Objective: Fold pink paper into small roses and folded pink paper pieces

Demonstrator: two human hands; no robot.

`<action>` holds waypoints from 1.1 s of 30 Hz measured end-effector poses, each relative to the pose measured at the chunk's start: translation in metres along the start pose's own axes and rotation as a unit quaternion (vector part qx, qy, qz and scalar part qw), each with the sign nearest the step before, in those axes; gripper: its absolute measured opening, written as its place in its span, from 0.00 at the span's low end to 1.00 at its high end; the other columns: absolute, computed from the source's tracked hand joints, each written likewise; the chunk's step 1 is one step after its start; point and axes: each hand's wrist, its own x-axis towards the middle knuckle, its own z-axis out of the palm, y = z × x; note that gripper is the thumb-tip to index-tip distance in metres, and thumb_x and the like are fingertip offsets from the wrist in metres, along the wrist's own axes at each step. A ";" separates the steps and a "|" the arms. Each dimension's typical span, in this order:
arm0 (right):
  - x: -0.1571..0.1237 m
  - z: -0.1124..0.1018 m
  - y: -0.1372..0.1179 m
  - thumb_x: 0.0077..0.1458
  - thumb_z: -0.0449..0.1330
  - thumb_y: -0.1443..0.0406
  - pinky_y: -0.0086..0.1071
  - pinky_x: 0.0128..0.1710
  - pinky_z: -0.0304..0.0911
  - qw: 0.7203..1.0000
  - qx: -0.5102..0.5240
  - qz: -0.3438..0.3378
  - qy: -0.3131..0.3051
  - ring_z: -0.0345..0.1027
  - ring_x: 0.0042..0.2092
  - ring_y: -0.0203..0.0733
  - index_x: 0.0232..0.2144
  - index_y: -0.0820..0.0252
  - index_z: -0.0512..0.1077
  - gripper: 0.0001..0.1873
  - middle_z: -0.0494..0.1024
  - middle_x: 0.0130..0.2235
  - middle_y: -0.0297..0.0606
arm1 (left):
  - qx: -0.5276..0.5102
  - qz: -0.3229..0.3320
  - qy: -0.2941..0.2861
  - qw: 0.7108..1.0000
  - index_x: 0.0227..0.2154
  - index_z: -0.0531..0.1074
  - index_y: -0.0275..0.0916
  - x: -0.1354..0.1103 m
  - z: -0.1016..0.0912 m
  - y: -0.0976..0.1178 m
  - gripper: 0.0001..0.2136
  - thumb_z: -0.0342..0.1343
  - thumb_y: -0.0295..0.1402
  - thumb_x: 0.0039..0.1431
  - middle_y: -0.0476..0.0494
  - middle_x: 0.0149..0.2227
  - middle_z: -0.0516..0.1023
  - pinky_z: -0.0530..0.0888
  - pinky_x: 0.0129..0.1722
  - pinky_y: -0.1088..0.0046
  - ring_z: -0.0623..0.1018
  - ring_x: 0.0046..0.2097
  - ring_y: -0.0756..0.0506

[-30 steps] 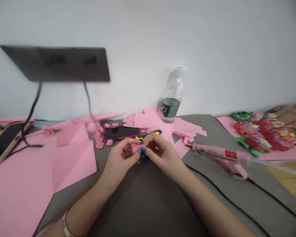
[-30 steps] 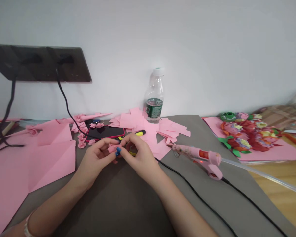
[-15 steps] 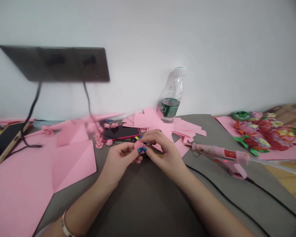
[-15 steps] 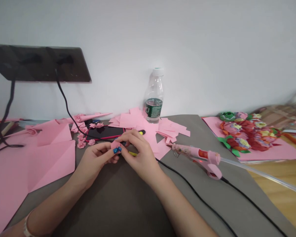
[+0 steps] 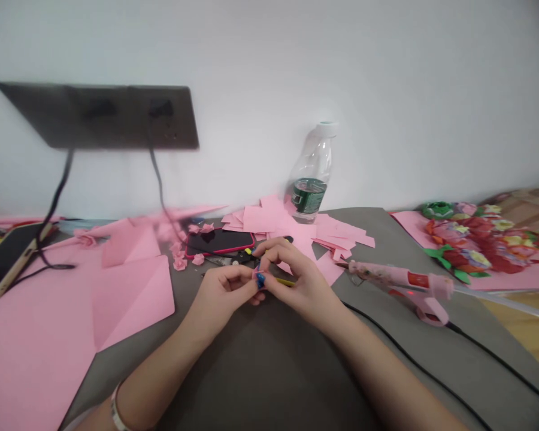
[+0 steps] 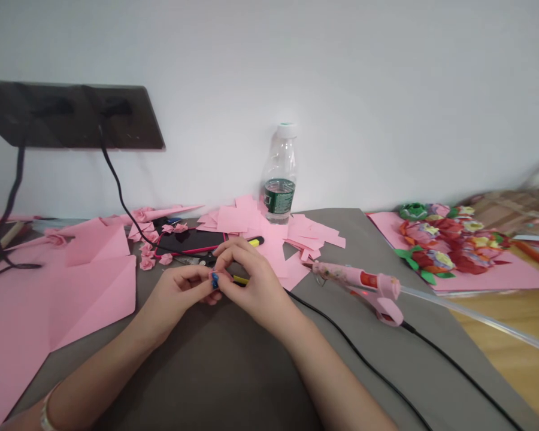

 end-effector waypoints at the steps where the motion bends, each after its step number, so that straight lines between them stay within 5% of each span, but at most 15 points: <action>1: 0.000 0.000 0.000 0.58 0.60 0.73 0.37 0.47 0.66 1.000 -0.006 -0.005 0.002 0.70 0.47 0.42 0.32 0.55 0.70 0.08 0.74 0.44 0.40 | -0.003 0.000 0.001 1.000 0.28 0.82 0.37 0.000 0.000 -0.001 0.11 0.71 0.40 0.47 0.49 0.24 0.79 0.75 0.30 0.80 0.77 0.27 0.52; 6: 0.001 -0.002 0.001 0.60 0.58 0.75 0.35 0.43 0.68 0.995 -0.071 -0.065 0.034 0.71 0.44 0.41 0.33 0.56 0.73 0.10 0.75 0.41 0.40 | -0.027 -0.011 0.009 1.000 0.32 0.84 0.38 0.001 -0.001 -0.005 0.12 0.71 0.42 0.49 0.45 0.29 0.83 0.76 0.31 0.81 0.80 0.31 0.51; 17: 0.002 -0.010 -0.003 0.62 0.56 0.71 0.42 0.42 0.70 0.970 -0.187 -0.156 -0.002 0.75 0.43 0.45 0.39 0.54 0.77 0.10 0.79 0.46 0.45 | -0.107 -0.029 0.054 0.992 0.33 0.85 0.39 0.000 -0.002 -0.004 0.16 0.75 0.43 0.42 0.45 0.31 0.84 0.78 0.34 0.80 0.81 0.31 0.51; 24: 0.004 -0.008 -0.002 0.63 0.58 0.69 0.39 0.41 0.70 0.978 -0.157 -0.137 -0.002 0.75 0.41 0.42 0.35 0.52 0.77 0.09 0.80 0.45 0.41 | -0.120 -0.011 0.042 0.992 0.26 0.83 0.37 0.001 -0.004 -0.003 0.15 0.72 0.45 0.46 0.46 0.27 0.81 0.78 0.32 0.80 0.80 0.29 0.51; 33: 0.003 -0.002 -0.003 0.59 0.62 0.69 0.41 0.48 0.67 0.997 -0.017 -0.020 0.079 0.71 0.48 0.46 0.32 0.54 0.70 0.05 0.76 0.42 0.39 | -0.101 -0.016 0.078 0.992 0.31 0.83 0.39 0.003 -0.005 -0.006 0.14 0.75 0.42 0.43 0.45 0.29 0.84 0.78 0.31 0.81 0.84 0.32 0.48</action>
